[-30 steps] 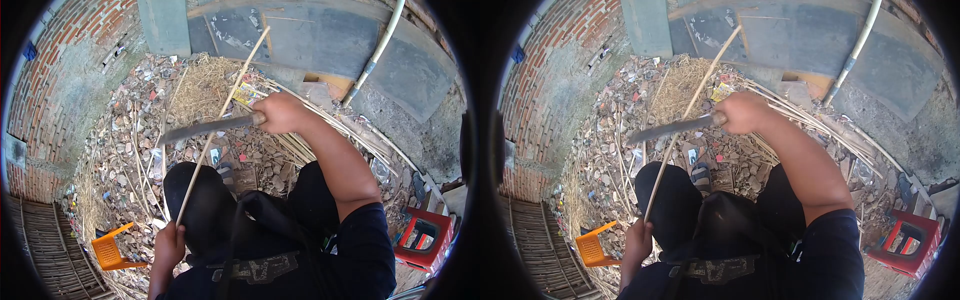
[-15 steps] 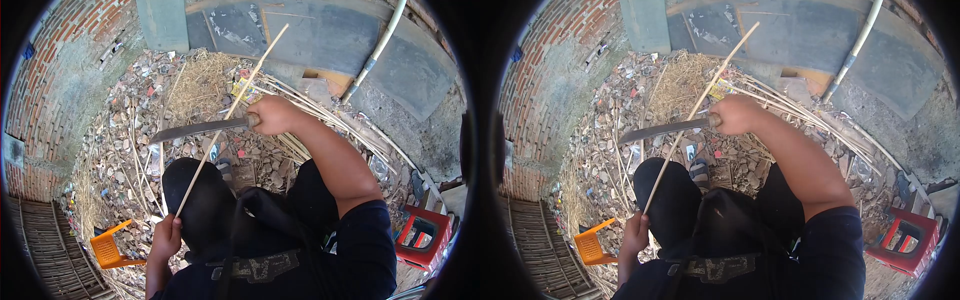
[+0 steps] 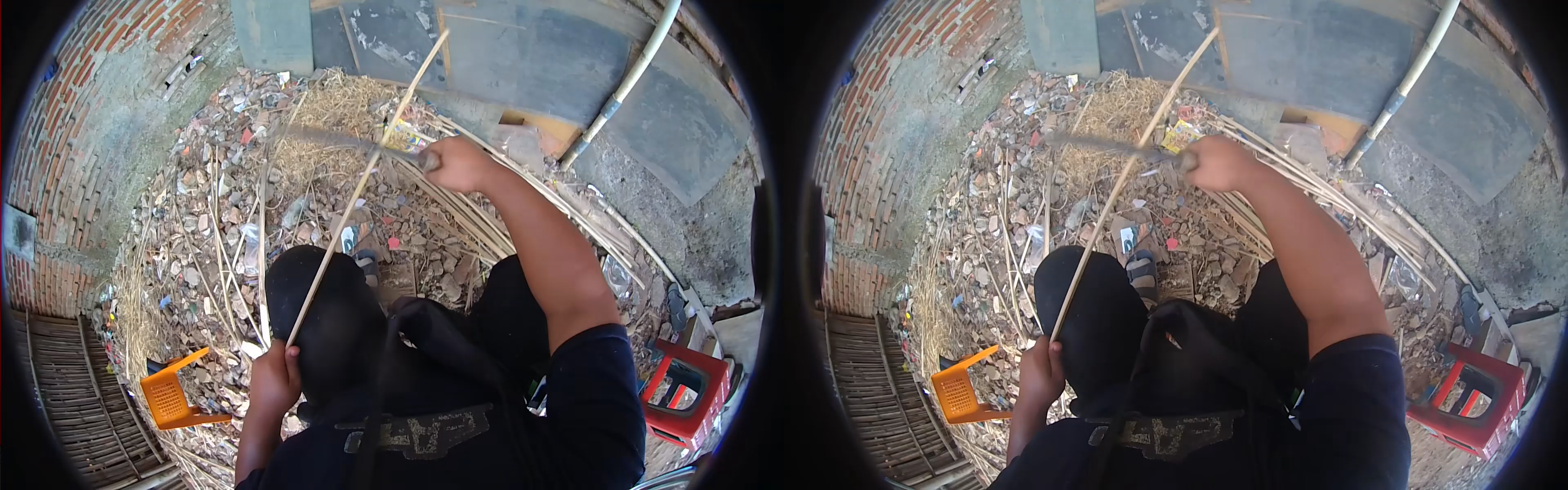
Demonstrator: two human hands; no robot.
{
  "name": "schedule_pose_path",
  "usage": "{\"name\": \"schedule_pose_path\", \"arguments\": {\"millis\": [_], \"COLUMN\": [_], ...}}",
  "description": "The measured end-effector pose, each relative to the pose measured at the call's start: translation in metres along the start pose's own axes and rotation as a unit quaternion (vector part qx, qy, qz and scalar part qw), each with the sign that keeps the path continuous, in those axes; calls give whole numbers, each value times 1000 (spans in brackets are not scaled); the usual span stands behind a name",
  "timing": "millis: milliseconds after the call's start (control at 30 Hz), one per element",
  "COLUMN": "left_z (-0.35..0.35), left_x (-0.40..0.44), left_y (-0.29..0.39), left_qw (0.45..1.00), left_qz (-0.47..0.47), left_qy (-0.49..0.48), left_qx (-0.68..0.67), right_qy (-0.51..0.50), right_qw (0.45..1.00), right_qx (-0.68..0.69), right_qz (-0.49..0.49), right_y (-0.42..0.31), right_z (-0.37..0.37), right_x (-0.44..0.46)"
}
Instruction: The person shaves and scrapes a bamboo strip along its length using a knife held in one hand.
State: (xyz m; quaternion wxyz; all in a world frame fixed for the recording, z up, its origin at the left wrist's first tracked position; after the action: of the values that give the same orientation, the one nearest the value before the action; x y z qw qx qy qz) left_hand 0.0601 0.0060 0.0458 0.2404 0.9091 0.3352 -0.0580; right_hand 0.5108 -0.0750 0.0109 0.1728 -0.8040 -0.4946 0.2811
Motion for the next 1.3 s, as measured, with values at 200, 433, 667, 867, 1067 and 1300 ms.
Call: {"name": "schedule_pose_path", "arguments": {"millis": [200,433,667,867,1067,1300], "left_z": [-7,-4,-12,-8,-15,-16], "left_x": [-1,2,3,3,1,1], "left_y": [-2,-4,-2,-6,4,8], "left_qw": [999,1000,999,997,999,998], "left_qz": [0,-1,13,14,-2,-31], "left_qy": [-24,-21,-33,-31,-35,-42], "left_qx": [-33,10,-23,-70,-28,31], "right_qy": [31,40,-1,-44,-17,68], "right_qw": [998,998,998,997,998,991], "right_qx": [-18,47,-37,43,-48,-27], "right_qz": [-54,31,-58,54,31,110], "right_y": [-6,26,-18,34,1,55], "right_z": [-8,-6,3,-11,-3,-15], "right_x": [-12,8,-21,2,-5,11]}}
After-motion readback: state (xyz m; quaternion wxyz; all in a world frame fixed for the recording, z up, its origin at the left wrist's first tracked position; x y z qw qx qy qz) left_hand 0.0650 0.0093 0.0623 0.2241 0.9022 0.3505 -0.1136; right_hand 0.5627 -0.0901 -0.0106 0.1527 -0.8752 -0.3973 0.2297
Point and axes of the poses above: each hand's wrist, its own x-axis towards the middle knuckle, its own z-axis out of the palm, y = z × x, the point moved 3 cm from there along x, towards the middle knuckle, and after that the axes turned 10 degrees about -y, right-handed, at the moved point
